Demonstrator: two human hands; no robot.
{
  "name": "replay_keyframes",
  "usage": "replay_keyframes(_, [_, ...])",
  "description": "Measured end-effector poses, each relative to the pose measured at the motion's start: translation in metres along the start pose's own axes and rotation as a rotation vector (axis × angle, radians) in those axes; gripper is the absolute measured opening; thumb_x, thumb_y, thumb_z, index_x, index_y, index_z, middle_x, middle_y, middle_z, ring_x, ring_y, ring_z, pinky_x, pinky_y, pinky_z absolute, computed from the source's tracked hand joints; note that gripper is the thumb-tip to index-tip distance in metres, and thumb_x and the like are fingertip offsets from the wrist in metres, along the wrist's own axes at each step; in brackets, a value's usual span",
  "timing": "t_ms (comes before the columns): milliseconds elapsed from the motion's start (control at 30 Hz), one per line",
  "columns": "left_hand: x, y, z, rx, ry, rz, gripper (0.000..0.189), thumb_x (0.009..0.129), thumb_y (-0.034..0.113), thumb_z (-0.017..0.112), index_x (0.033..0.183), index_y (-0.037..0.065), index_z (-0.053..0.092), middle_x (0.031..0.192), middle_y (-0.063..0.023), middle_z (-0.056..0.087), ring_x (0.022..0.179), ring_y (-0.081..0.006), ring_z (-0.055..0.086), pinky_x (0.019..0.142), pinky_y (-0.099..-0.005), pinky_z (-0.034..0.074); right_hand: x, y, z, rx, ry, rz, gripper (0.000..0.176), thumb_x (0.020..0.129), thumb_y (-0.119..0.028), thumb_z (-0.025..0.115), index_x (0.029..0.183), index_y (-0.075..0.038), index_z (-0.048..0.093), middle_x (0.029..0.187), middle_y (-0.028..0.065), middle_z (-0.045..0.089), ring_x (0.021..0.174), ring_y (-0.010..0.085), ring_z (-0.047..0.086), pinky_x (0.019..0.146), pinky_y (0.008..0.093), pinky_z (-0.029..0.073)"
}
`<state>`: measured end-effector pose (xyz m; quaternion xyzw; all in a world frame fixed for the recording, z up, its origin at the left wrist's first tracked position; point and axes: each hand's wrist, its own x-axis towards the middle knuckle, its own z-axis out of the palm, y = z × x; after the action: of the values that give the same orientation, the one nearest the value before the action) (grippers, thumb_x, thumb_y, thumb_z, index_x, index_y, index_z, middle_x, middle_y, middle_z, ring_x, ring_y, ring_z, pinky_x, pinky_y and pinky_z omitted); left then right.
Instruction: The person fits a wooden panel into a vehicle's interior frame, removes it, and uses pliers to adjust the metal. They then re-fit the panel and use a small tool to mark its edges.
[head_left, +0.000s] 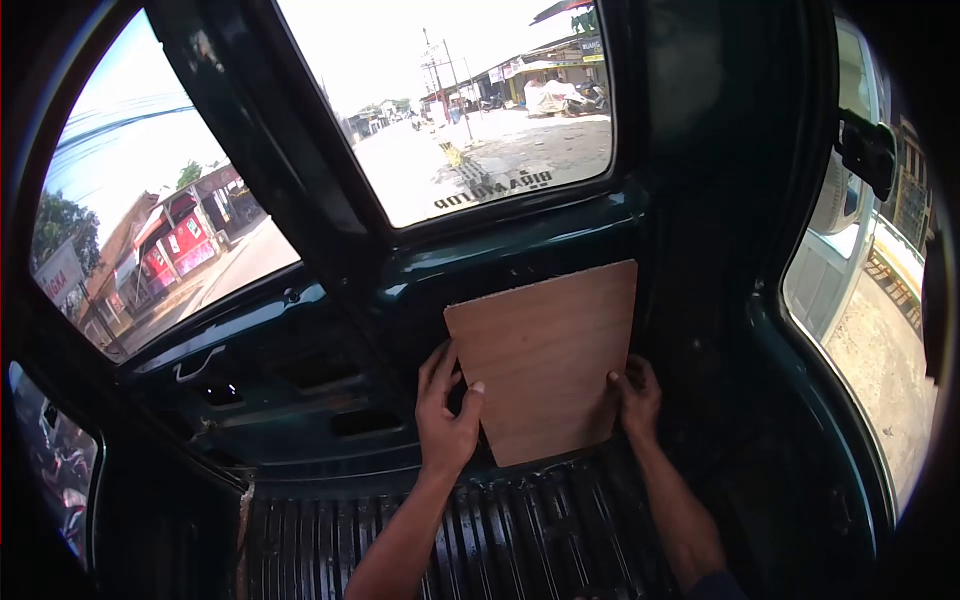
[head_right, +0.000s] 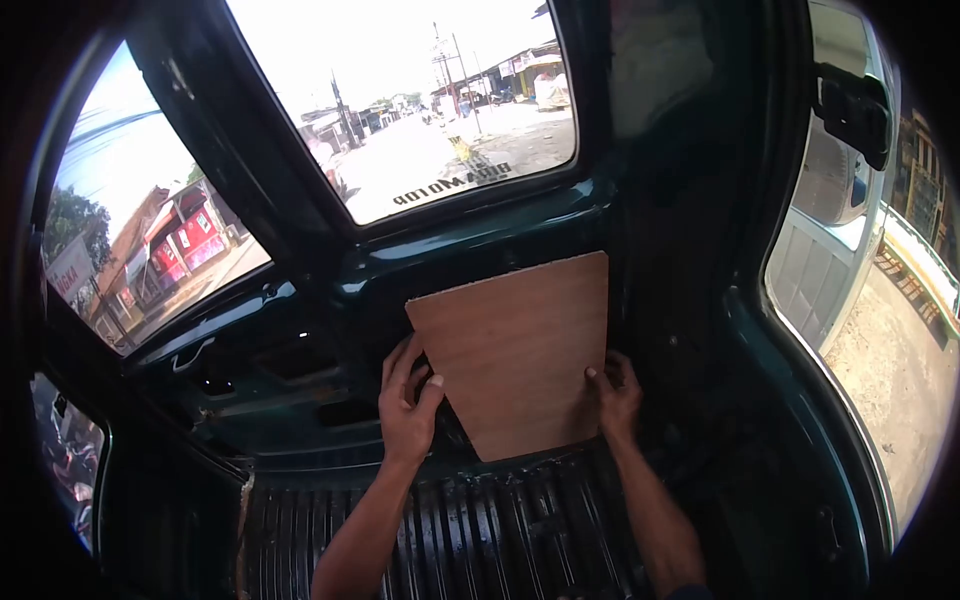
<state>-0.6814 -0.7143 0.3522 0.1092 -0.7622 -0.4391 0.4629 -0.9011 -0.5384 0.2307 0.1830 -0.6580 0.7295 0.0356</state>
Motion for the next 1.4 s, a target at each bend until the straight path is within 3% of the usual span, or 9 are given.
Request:
replay_keyframes(267, [-0.006, 0.007, 0.011, 0.253, 0.039, 0.086, 0.06, 0.088, -0.005, 0.058, 0.146, 0.001, 0.046, 0.151, -0.0156, 0.038, 0.135, -0.0293, 0.046, 0.109, -0.039, 0.044, 0.011, 0.011, 0.008, -0.041, 0.059, -0.081, 0.037, 0.087, -0.018, 0.076, 0.118, 0.0, 0.068, 0.114, 0.0153, 0.069, 0.109, 0.0239, 0.065, 0.096, 0.0356, 0.049])
replay_keyframes(433, [-0.007, 0.014, 0.017, 0.19, 0.022, 0.043, 0.062, 0.087, -0.007, 0.056, 0.147, -0.002, 0.043, 0.153, -0.0172, 0.034, 0.14, -0.031, 0.041, 0.114, -0.041, 0.04, 0.003, 0.0, 0.009, -0.101, 0.069, -0.07, 0.036, 0.085, -0.021, 0.077, 0.115, -0.001, 0.071, 0.116, 0.0179, 0.069, 0.111, 0.0269, 0.066, 0.096, 0.0372, 0.049])
replay_keyframes(533, [-0.008, 0.011, 0.018, 0.072, -0.011, 0.029, 0.062, 0.087, -0.007, 0.057, 0.148, -0.003, 0.042, 0.154, -0.0174, 0.03, 0.142, -0.032, 0.038, 0.116, -0.0417, 0.038, -0.001, 0.001, 0.016, -0.159, 0.172, -0.121, 0.035, 0.085, -0.023, 0.076, 0.113, -0.002, 0.072, 0.113, 0.0177, 0.071, 0.108, 0.0283, 0.068, 0.094, 0.037, 0.05])
replay_keyframes(600, [-0.007, 0.012, 0.019, 0.078, -0.039, 0.066, 0.064, 0.087, -0.007, 0.057, 0.148, -0.002, 0.041, 0.157, -0.0167, 0.026, 0.144, -0.0321, 0.035, 0.117, -0.0413, 0.036, 0.003, -0.003, 0.018, -0.158, 0.233, -0.114, 0.03, 0.088, -0.025, 0.074, 0.11, -0.004, 0.073, 0.105, 0.0196, 0.072, 0.101, 0.0348, 0.069, 0.087, 0.0386, 0.052])
replay_keyframes(933, [-0.009, 0.005, 0.023, 0.287, -0.093, 0.103, 0.067, 0.087, -0.005, 0.057, 0.15, -0.004, 0.037, 0.16, -0.012, 0.018, 0.149, -0.0303, 0.025, 0.12, -0.0428, 0.03, 0.003, -0.024, 0.018, -0.193, 0.319, -0.118, 0.024, 0.089, -0.027, 0.072, 0.101, -0.006, 0.075, 0.096, 0.0207, 0.072, 0.092, 0.0369, 0.071, 0.081, 0.0409, 0.053])
replay_keyframes(1200, [-0.013, 0.021, 0.035, 0.418, -0.082, 0.114, 0.071, 0.085, -0.004, 0.06, 0.151, -0.002, 0.035, 0.163, -0.0215, 0.015, 0.151, -0.0369, 0.02, 0.122, -0.0436, 0.023, 0.0, -0.026, 0.023, -0.247, 0.373, -0.131, 0.021, 0.091, -0.022, 0.071, 0.1, -0.003, 0.074, 0.097, 0.0197, 0.072, 0.091, 0.0364, 0.07, 0.082, 0.0418, 0.052])
replay_keyframes(1400, [-0.014, 0.018, 0.042, 0.537, -0.07, 0.081, 0.073, 0.083, -0.005, 0.061, 0.151, -0.004, 0.033, 0.165, -0.024, 0.01, 0.152, -0.0394, 0.015, 0.121, -0.0415, 0.023, 0.002, -0.022, 0.024, -0.292, 0.362, -0.215, 0.02, 0.092, -0.022, 0.07, 0.099, -0.003, 0.075, 0.099, 0.0176, 0.071, 0.094, 0.0351, 0.068, 0.084, 0.0412, 0.052])
